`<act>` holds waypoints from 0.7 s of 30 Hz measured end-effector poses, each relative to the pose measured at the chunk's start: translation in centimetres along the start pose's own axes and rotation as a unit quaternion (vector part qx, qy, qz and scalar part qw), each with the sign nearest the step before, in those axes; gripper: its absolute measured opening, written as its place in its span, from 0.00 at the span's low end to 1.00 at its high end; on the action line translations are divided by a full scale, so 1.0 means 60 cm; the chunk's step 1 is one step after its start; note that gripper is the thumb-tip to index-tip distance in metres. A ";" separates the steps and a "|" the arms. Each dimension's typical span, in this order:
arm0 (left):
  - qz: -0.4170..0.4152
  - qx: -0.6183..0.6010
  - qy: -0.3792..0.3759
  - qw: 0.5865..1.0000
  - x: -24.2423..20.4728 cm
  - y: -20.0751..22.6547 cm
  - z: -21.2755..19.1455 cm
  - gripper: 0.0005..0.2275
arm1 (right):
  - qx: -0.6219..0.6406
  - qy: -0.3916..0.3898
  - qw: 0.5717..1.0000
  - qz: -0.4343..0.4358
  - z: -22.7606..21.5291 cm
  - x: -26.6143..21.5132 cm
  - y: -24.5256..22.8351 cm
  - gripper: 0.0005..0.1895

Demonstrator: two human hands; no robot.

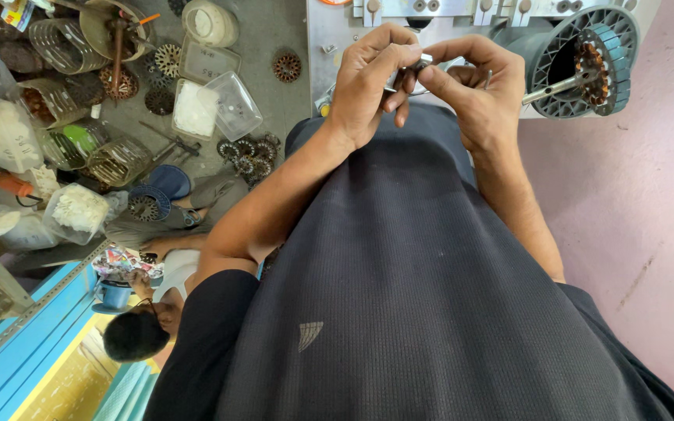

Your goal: The person assembles small electrical components using a machine and hand tools. They place a cylindrical part into the machine, then use pliers and a hex key to adjust and tighten parts on a motor stator and a small cylindrical housing. The person repeatedly handles the components, aligns them, and secures them with tools.

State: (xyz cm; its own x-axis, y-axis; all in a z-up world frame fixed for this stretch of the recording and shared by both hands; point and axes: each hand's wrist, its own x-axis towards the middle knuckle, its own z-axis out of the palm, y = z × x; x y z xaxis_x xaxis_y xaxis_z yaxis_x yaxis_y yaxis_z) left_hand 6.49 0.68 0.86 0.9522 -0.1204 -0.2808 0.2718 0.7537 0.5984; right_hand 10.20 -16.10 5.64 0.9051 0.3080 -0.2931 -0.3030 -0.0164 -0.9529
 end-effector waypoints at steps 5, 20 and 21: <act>0.025 0.023 -0.015 0.999 -0.003 0.005 0.001 0.05 | -0.020 0.002 1.000 -0.007 -0.008 -0.002 0.010 0.06; -0.173 -0.035 -0.014 0.984 -0.014 0.028 0.026 0.20 | -0.300 -0.031 0.894 -0.331 -0.034 -0.024 0.012 0.10; -0.180 -0.046 -0.039 0.982 -0.014 0.027 0.026 0.21 | -0.336 -0.050 0.857 -0.388 -0.035 -0.022 0.005 0.10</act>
State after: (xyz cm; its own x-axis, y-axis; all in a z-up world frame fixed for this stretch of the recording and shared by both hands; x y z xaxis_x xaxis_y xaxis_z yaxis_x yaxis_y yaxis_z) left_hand 6.34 1.00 3.21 0.8058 -0.4355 -0.4012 0.5818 0.7083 0.3997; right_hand 9.55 -18.48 5.57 0.7162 0.5540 0.4244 0.6483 -0.3030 -0.6985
